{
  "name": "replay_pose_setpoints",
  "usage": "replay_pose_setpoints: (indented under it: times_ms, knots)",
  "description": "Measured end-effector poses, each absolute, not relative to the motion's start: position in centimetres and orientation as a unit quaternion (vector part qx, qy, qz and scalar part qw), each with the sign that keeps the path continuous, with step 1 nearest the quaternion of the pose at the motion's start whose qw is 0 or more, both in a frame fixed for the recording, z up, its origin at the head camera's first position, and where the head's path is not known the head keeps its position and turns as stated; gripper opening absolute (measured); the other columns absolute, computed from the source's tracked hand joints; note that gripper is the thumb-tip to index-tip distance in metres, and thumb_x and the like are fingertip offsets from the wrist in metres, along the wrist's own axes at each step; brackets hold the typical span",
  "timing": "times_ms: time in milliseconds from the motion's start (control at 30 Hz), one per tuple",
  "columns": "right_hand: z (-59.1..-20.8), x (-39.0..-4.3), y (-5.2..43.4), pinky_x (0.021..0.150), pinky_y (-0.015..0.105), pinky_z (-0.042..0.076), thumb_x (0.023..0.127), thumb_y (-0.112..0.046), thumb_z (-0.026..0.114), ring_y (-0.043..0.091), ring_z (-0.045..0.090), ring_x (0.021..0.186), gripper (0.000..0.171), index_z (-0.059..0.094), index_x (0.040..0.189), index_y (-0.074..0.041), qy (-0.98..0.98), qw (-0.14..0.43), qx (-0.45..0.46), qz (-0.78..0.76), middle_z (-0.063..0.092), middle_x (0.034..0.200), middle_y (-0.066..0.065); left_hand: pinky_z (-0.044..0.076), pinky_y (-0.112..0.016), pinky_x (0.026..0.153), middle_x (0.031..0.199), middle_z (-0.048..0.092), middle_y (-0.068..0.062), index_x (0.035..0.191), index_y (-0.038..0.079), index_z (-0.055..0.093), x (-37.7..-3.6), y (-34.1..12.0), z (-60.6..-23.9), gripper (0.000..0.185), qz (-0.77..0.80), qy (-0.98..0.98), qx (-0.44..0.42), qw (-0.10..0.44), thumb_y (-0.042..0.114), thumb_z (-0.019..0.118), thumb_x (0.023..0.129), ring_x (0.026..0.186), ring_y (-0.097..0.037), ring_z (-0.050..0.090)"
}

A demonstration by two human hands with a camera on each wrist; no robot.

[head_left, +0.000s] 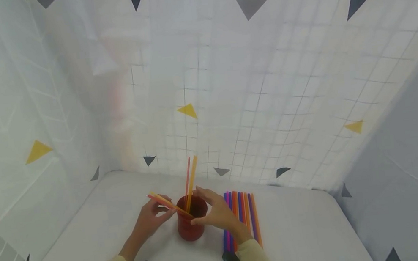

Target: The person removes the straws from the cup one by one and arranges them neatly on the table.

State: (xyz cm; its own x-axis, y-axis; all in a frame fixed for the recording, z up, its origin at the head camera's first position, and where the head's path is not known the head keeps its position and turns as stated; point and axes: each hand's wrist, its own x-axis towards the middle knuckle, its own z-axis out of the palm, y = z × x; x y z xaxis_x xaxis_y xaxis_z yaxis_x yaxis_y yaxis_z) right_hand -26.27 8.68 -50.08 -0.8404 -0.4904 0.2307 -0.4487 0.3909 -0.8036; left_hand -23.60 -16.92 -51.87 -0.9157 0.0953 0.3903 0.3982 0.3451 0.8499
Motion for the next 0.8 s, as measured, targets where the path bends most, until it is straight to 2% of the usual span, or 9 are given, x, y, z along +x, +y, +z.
replay_pose_setpoints:
  times_ms: [200, 367, 533, 800]
  knots:
    - [-50.0, -26.0, 8.7, 0.107, 0.046, 0.039, 0.069, -0.045, 0.087, 0.009, 0.042, 0.133, 0.098, 0.033, 0.15, -0.038, 0.819, 0.027, -0.282, -0.498, 0.052, 0.139, -0.012, 0.055, -0.03, 0.085, 0.101, 0.069, 0.004, 0.105, 0.017, 0.064, -22.4, -16.3, -52.0, 0.035, -0.577, -0.798, -0.081, 0.155, 0.04, 0.077, 0.083, 0.098, -0.015, 0.066]
    - [-50.0, -26.0, 8.7, 0.107, 0.044, 0.04, 0.068, -0.048, 0.087, 0.005, 0.04, 0.134, 0.097, 0.033, 0.149, -0.041, 0.824, 0.03, -0.274, -0.496, 0.053, 0.139, -0.015, 0.054, -0.025, 0.086, 0.096, 0.069, 0.007, 0.098, 0.021, 0.067, -22.1, -16.1, -52.3, 0.028, -0.58, -0.792, -0.082, 0.171, 0.043, 0.074, 0.084, 0.097, -0.011, 0.066]
    - [-50.2, -26.1, 8.7, 0.107, 0.044, 0.039, 0.069, -0.047, 0.087, 0.007, 0.041, 0.134, 0.097, 0.034, 0.149, -0.038, 0.821, 0.022, -0.282, -0.495, 0.053, 0.138, -0.013, 0.054, -0.021, 0.083, 0.095, 0.069, 0.009, 0.098, 0.022, 0.068, -22.2, -15.9, -52.4, 0.026, -0.582, -0.787, -0.09, 0.183, 0.044, 0.073, 0.085, 0.094, -0.011, 0.066]
    - [-50.2, -26.1, 8.7, 0.108, 0.043, 0.037, 0.069, -0.045, 0.087, 0.006, 0.041, 0.133, 0.097, 0.034, 0.149, -0.038, 0.82, 0.017, -0.286, -0.496, 0.053, 0.139, -0.013, 0.055, -0.022, 0.082, 0.096, 0.069, 0.008, 0.1, 0.022, 0.067, -22.5, -15.7, -52.3, 0.019, -0.588, -0.78, -0.096, 0.191, 0.035, 0.074, 0.087, 0.093, -0.011, 0.066]
